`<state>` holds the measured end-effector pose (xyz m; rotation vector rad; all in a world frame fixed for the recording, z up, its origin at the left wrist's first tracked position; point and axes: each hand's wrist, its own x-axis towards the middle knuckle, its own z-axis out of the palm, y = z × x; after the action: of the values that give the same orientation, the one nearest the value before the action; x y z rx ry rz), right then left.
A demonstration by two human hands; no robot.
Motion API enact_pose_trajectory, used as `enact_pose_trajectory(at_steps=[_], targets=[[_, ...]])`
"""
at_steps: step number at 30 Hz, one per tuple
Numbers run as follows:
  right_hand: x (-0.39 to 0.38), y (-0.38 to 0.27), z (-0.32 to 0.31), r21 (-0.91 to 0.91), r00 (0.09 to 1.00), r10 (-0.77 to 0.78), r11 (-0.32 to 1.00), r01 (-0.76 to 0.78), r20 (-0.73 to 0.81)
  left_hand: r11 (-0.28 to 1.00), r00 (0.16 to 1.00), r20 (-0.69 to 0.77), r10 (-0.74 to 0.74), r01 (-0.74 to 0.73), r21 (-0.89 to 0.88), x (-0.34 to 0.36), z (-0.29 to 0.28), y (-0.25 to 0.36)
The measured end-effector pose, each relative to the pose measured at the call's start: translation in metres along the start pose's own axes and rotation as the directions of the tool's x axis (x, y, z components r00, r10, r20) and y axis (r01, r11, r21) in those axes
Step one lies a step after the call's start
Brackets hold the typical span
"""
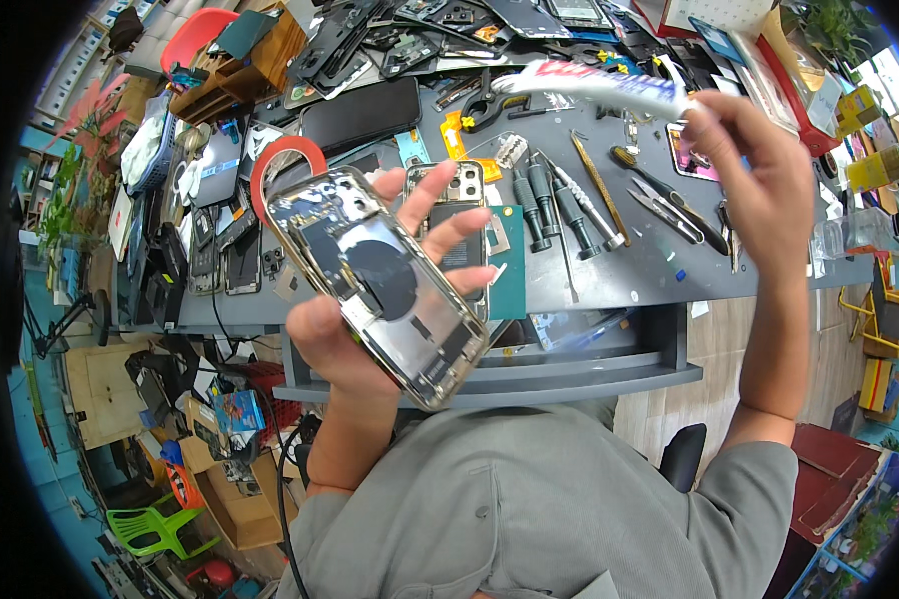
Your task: The person disassembles a smartphone, removes the battery, and cleans the internal components using a small brush and a liquid from a bottle. They also handle a small tube of adhesive and various tools on a cluttered workbench.
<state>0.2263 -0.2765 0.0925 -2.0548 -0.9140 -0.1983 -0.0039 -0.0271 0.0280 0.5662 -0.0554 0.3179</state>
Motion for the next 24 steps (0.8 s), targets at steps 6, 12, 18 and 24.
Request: enact_pose_trajectory(at_steps=[6,12,18,24], targets=[[-0.035,-0.056,0.053,0.137,0.98,-0.13,0.985,0.109,0.151,0.999,0.999,0.025,-0.046,0.045,0.029,-0.002,0.018,-0.003],[-0.039,-0.075,0.08,0.081,0.899,-0.413,0.911,0.405,0.142,0.995,0.996,0.071,0.057,-0.052,-0.08,-0.009,0.011,0.003],[-0.041,-0.085,0.088,0.03,0.889,-0.443,0.896,0.443,0.118,0.995,0.996,0.039,0.081,-0.079,-0.057,-0.01,0.004,0.013],[-0.037,-0.082,0.073,0.098,0.97,-0.243,0.966,0.24,0.017,0.951,0.947,-0.134,0.291,-0.271,0.147,-0.009,-0.002,0.027]])
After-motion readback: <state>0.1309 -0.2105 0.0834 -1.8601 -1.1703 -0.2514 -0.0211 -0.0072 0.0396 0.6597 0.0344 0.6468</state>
